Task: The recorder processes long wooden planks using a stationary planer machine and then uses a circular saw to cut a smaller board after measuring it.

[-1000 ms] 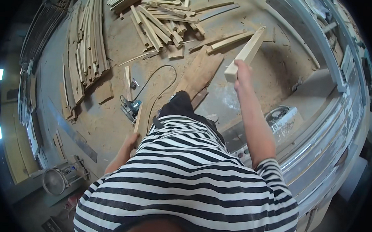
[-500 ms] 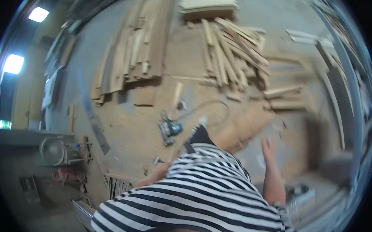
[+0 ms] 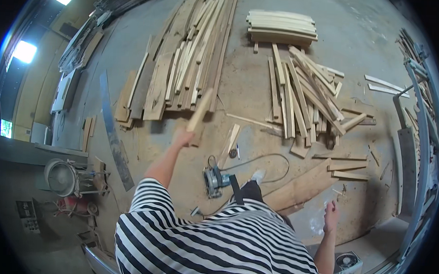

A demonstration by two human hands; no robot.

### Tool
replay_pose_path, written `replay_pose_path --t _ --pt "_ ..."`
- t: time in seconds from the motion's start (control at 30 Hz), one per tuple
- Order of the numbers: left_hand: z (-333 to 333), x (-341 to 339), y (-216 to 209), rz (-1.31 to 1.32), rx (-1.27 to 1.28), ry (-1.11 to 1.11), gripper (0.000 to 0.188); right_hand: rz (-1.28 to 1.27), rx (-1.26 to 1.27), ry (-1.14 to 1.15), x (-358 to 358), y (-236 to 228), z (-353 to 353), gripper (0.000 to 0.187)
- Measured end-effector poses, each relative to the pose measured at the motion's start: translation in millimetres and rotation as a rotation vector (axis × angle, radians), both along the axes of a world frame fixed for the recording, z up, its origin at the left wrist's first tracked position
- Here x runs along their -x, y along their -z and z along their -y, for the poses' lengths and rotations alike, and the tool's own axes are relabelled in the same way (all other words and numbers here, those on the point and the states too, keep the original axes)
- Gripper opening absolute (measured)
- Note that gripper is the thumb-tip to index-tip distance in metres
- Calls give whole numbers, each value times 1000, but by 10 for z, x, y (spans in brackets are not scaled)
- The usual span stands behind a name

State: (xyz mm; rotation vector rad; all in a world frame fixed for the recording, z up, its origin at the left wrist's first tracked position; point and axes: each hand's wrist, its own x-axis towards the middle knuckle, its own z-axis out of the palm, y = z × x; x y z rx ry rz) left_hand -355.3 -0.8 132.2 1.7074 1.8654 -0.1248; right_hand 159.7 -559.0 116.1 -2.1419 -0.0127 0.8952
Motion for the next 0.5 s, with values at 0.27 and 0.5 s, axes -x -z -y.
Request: replay_pose_path --t 0.27,0.5 --pt "-782 -658 -679 -262 -450 65 78 432 -109 -260 20 50 -359 51" --pt "1018 -1243 621 127 -178 331 59 -97 95 -12 1057 533 1028 49"
